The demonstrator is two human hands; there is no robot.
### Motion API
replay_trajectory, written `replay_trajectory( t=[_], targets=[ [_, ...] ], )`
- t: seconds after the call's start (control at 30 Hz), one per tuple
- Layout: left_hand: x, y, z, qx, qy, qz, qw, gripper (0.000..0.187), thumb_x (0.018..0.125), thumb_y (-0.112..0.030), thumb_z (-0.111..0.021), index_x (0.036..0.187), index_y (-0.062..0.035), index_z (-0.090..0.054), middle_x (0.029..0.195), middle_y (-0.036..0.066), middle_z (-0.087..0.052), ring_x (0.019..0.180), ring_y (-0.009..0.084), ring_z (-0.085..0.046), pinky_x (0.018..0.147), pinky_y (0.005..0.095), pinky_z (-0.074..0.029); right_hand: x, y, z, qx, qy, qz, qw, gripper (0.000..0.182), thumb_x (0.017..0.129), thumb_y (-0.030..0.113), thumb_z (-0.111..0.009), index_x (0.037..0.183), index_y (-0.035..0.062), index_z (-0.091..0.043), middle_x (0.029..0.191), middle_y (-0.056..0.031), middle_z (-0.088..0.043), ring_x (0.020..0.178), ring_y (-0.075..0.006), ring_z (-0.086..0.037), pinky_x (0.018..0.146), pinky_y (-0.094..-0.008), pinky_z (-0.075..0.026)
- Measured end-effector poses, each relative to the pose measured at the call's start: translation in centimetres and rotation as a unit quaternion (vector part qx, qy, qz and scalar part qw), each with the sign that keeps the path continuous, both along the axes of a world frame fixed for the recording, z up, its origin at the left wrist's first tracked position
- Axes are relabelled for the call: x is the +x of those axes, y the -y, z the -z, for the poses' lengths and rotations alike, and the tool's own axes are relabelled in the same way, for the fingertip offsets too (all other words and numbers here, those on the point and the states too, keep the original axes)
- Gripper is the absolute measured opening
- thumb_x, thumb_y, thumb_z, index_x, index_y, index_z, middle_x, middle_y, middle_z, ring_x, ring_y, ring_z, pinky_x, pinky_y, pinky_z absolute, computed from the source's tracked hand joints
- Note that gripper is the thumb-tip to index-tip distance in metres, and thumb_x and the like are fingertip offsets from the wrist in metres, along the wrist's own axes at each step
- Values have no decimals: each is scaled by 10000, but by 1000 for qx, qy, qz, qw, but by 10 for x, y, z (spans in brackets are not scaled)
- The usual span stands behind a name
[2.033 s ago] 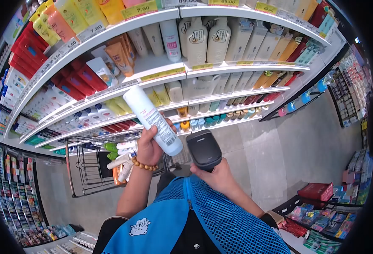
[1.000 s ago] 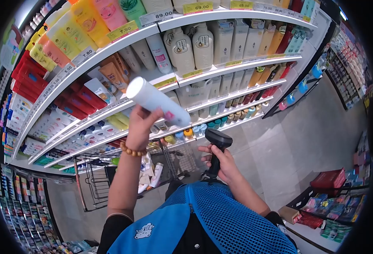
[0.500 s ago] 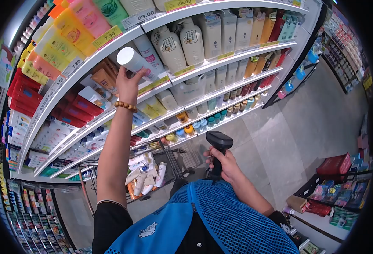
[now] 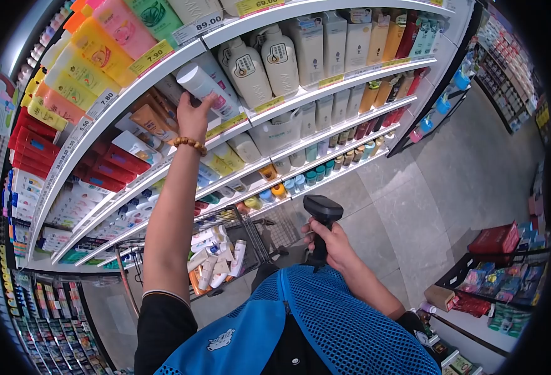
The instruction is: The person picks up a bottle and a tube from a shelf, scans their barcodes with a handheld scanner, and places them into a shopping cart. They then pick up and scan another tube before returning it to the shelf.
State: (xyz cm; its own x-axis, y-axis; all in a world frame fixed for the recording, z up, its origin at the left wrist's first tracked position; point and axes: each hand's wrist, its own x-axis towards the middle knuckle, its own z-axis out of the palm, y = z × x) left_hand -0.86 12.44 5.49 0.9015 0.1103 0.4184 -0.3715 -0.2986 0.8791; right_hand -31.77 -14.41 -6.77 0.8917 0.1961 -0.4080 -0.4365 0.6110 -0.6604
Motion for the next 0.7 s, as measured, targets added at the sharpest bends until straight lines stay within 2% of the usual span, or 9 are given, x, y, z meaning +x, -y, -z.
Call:
replay_trajectory(
  t=[0.13,0.23,0.43,0.57,0.7],
  targets=[
    [10,3,-1,1,-17,-34,999,457,803,-141,-790,1147,70,-575,1093,155,-683,955,213,-655,842,341,-513,0,0,-3,-2,3,-4,1000,215,970,216,-617,1108,59,-566,1009,-98,-662,800,-153,-644,629,-257,-511],
    [20,0,1,4,-32,-20,999,451,794,-145,-801,1120,81,-587,1069,161,-691,941,213,-670,828,332,-522,0,0,-2,1,1,1,1000,212,970,216,-617,1102,58,-566,1004,-101,-664,797,-155,-647,629,-259,-512],
    [26,-1,10,-11,-54,-20,998,382,786,-185,-813,1030,58,-647,1003,146,-712,905,199,-670,817,326,-519,0,1,-1,-3,-1,5,1000,217,970,218,-617,1105,58,-560,998,-103,-667,792,-154,-649,631,-260,-515],
    [34,-3,17,-11,-55,-29,998,390,781,-209,-814,1021,55,-658,989,151,-716,893,208,-670,814,333,-512,0,1,1,-5,-5,6,1000,218,968,220,-620,1104,60,-561,1000,-103,-668,790,-152,-650,633,-260,-515],
    [30,1,10,65,-45,-48,996,425,762,-242,-822,1016,61,-667,972,167,-717,883,229,-674,822,348,-505,1,0,0,-7,-5,5,1000,220,969,223,-618,1106,61,-562,1004,-101,-669,793,-151,-649,636,-260,-515]
  ],
)
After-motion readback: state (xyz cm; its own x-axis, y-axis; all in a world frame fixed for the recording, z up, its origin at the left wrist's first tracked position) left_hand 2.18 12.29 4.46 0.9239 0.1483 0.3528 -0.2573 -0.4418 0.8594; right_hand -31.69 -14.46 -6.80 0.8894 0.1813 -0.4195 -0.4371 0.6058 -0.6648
